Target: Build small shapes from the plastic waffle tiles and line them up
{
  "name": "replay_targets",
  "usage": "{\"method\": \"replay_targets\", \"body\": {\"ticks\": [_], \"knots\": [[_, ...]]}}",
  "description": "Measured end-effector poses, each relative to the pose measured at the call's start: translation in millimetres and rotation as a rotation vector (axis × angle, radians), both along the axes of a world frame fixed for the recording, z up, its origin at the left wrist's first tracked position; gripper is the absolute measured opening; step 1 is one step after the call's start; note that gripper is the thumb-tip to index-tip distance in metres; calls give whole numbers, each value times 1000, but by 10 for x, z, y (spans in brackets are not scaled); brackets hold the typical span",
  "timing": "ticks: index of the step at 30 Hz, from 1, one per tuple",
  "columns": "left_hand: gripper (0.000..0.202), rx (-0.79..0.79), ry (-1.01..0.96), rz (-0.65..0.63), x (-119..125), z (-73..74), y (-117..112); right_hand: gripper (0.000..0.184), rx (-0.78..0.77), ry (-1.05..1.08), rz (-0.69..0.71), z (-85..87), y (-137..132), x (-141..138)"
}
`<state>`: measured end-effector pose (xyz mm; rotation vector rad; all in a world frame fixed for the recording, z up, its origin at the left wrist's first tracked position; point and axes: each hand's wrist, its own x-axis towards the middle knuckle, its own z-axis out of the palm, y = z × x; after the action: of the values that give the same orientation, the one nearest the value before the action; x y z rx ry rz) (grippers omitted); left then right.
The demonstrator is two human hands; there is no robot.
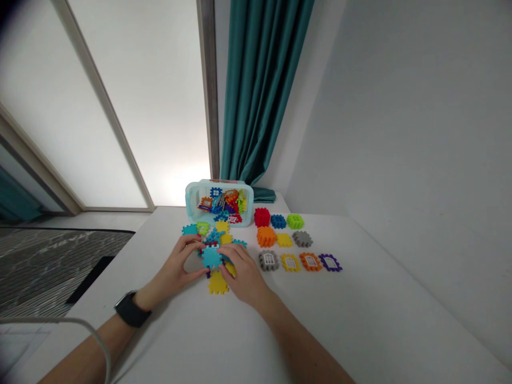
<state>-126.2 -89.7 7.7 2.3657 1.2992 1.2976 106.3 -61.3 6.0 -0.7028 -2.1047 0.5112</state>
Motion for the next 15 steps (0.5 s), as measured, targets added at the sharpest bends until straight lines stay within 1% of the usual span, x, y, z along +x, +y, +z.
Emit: {"method": "replay_targets", "body": {"ticks": [3,8,12,15], "knots": [[43,15,23,-23,18,10,-10,33,-78,36,-20,18,-19,-16],[48,41,96,-47,51,3,-38,28,-269,94,-81,-8,8,-29],[49,55,125,-20,50,5,-39,24,-426,144,-53,-69,56,-44],[49,61,129,8,30,15,-24,22,-507,194,-24,-101,82,-57]]}}
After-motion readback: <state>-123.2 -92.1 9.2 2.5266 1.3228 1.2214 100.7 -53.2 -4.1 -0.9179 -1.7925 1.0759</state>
